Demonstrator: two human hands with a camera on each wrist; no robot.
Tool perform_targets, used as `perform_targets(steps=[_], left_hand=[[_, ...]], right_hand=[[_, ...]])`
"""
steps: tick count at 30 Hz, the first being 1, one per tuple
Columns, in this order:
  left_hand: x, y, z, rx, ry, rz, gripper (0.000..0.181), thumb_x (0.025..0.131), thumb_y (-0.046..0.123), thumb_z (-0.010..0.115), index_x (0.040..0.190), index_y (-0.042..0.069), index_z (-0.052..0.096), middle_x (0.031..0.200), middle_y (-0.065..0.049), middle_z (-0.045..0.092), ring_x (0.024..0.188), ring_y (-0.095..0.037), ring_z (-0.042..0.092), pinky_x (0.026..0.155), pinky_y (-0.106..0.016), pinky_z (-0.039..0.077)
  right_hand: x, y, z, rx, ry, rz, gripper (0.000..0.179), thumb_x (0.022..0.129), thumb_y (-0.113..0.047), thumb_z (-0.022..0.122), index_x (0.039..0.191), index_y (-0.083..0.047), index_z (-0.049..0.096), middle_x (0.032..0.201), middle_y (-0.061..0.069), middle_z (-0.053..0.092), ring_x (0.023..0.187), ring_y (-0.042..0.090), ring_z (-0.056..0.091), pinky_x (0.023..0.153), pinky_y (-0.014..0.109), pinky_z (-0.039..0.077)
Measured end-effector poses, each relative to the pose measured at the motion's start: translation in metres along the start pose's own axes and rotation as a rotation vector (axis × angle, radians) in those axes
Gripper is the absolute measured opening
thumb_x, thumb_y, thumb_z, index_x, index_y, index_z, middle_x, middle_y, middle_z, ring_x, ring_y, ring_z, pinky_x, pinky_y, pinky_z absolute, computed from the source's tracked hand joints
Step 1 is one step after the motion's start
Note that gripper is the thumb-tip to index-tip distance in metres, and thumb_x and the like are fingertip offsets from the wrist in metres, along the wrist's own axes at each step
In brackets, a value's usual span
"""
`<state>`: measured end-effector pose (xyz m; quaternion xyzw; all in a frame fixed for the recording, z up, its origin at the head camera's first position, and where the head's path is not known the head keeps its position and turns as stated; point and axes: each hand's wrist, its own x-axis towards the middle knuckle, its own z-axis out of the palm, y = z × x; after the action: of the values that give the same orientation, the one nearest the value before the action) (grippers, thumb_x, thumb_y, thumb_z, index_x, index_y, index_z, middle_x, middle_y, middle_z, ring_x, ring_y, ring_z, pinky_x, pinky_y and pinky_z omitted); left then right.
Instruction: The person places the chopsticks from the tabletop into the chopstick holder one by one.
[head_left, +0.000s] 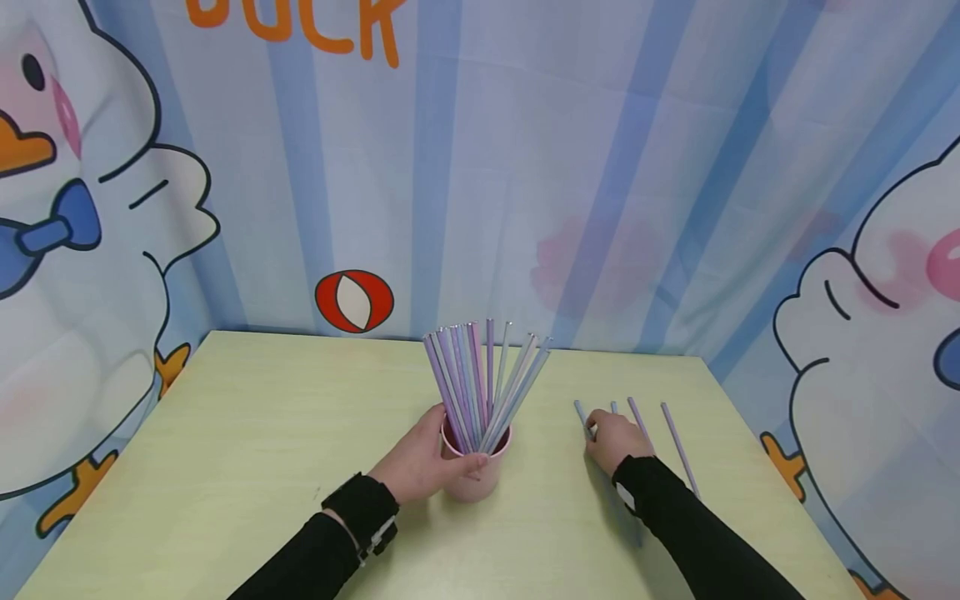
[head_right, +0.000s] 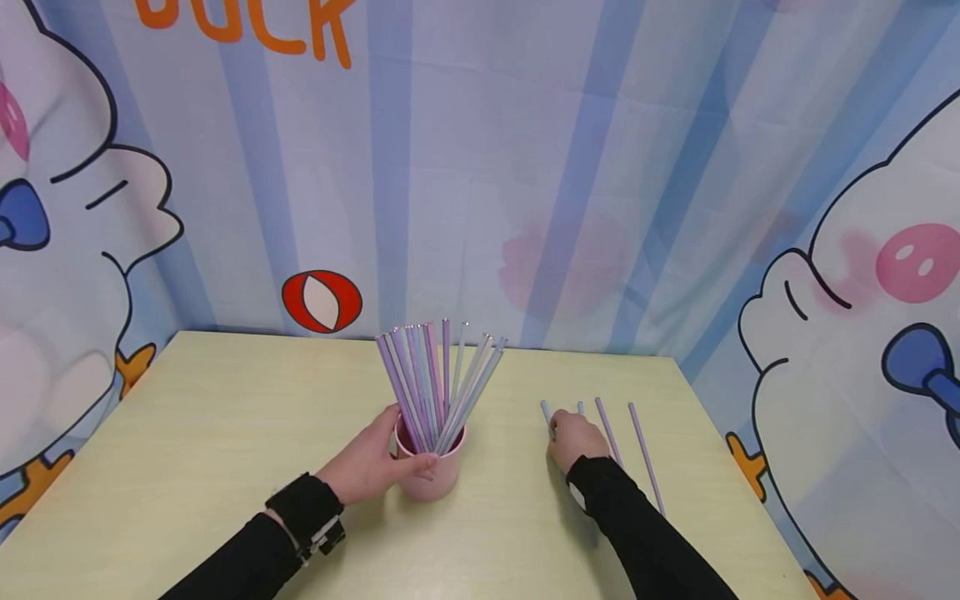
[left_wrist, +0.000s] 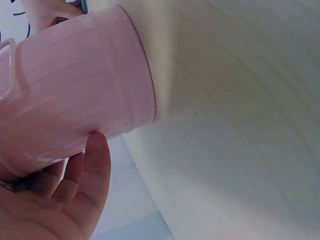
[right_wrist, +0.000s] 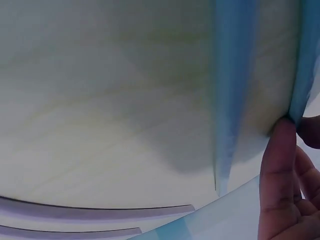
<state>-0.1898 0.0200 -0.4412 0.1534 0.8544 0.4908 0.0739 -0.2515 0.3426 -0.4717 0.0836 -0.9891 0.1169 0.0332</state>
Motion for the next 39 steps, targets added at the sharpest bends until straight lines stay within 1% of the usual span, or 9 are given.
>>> perform_targets(steps=[3, 6, 11, 14, 17, 20, 25, 34, 39], left_hand=[[0.0, 0.0, 0.001, -0.005, -0.003, 0.005, 0.096, 0.073, 0.06, 0.074, 0.149, 0.021, 0.029, 0.147, -0.002, 0.04, 0.133, -0.023, 0.041, 0.112, -0.055, 0.03], [0.0, 0.0, 0.001, -0.009, -0.006, 0.005, 0.097, 0.073, 0.06, 0.074, 0.149, 0.021, 0.029, 0.147, -0.002, 0.04, 0.133, -0.023, 0.041, 0.112, -0.055, 0.03], [0.0, 0.0, 0.001, 0.0, -0.004, 0.009, 0.096, 0.073, 0.06, 0.074, 0.149, 0.021, 0.029, 0.148, -0.002, 0.04, 0.133, -0.023, 0.041, 0.112, -0.055, 0.03], [0.0, 0.001, 0.001, 0.003, -0.004, 0.01, 0.096, 0.073, 0.06, 0.074, 0.149, 0.02, 0.03, 0.148, -0.003, 0.04, 0.133, -0.023, 0.041, 0.112, -0.055, 0.03], [-0.001, 0.002, 0.001, -0.002, -0.006, 0.006, 0.096, 0.073, 0.059, 0.075, 0.149, 0.02, 0.03, 0.148, -0.003, 0.04, 0.133, -0.023, 0.042, 0.112, -0.055, 0.03], [-0.001, 0.002, 0.001, -0.004, -0.004, -0.005, 0.097, 0.073, 0.059, 0.075, 0.149, 0.02, 0.029, 0.148, -0.003, 0.04, 0.133, -0.024, 0.041, 0.112, -0.055, 0.031], [0.0, 0.002, 0.001, -0.005, -0.002, -0.009, 0.097, 0.073, 0.059, 0.075, 0.149, 0.021, 0.028, 0.149, -0.003, 0.039, 0.134, -0.024, 0.041, 0.111, -0.056, 0.03], [0.0, 0.001, 0.0, -0.004, -0.001, -0.004, 0.097, 0.074, 0.059, 0.074, 0.149, 0.02, 0.029, 0.149, -0.004, 0.04, 0.133, -0.024, 0.042, 0.112, -0.055, 0.031], [-0.001, 0.001, 0.0, -0.005, -0.003, -0.002, 0.096, 0.074, 0.059, 0.074, 0.149, 0.019, 0.029, 0.149, -0.004, 0.039, 0.134, -0.024, 0.041, 0.112, -0.055, 0.029]], right_hand=[[-0.001, -0.001, 0.0, 0.035, -0.016, 0.013, 0.028, 0.086, -0.006, 0.066, 0.114, -0.002, 0.065, 0.078, 0.006, 0.067, 0.064, 0.019, 0.06, 0.06, 0.039, 0.051], [-0.002, -0.004, -0.005, 0.116, -0.029, 0.033, 0.035, 0.087, -0.006, 0.064, 0.122, 0.001, 0.061, 0.082, 0.006, 0.066, 0.064, 0.018, 0.058, 0.06, 0.038, 0.05], [-0.003, -0.012, -0.024, 0.263, 0.004, 0.043, 0.042, 0.09, -0.005, 0.061, 0.13, 0.006, 0.056, 0.082, 0.007, 0.063, 0.06, 0.017, 0.052, 0.058, 0.035, 0.043], [-0.001, -0.014, -0.035, 0.336, 0.021, 0.058, 0.043, 0.091, -0.005, 0.058, 0.132, 0.006, 0.055, 0.084, 0.008, 0.062, 0.058, 0.016, 0.052, 0.054, 0.033, 0.041], [0.001, -0.014, -0.046, 0.415, 0.043, 0.062, 0.043, 0.092, -0.006, 0.056, 0.133, 0.006, 0.053, 0.088, 0.01, 0.061, 0.061, 0.018, 0.058, 0.055, 0.032, 0.047], [0.001, -0.016, -0.056, 0.514, 0.073, 0.061, 0.042, 0.093, -0.005, 0.055, 0.134, 0.006, 0.05, 0.092, 0.014, 0.059, 0.071, 0.023, 0.063, 0.062, 0.035, 0.056], [0.001, -0.022, -0.071, 0.652, 0.131, 0.061, 0.043, 0.096, -0.006, 0.052, 0.137, 0.004, 0.044, 0.098, 0.017, 0.055, 0.081, 0.029, 0.063, 0.07, 0.037, 0.06], [0.002, -0.041, -0.091, 0.794, 0.203, -0.003, 0.045, 0.098, -0.011, 0.053, 0.139, 0.0, 0.039, 0.104, 0.016, 0.055, 0.081, 0.021, 0.065, 0.072, 0.029, 0.06], [-0.001, -0.053, -0.099, 0.906, 0.24, -0.04, 0.046, 0.098, -0.01, 0.054, 0.139, 0.0, 0.036, 0.103, 0.013, 0.052, 0.077, 0.011, 0.062, 0.073, 0.027, 0.06]])
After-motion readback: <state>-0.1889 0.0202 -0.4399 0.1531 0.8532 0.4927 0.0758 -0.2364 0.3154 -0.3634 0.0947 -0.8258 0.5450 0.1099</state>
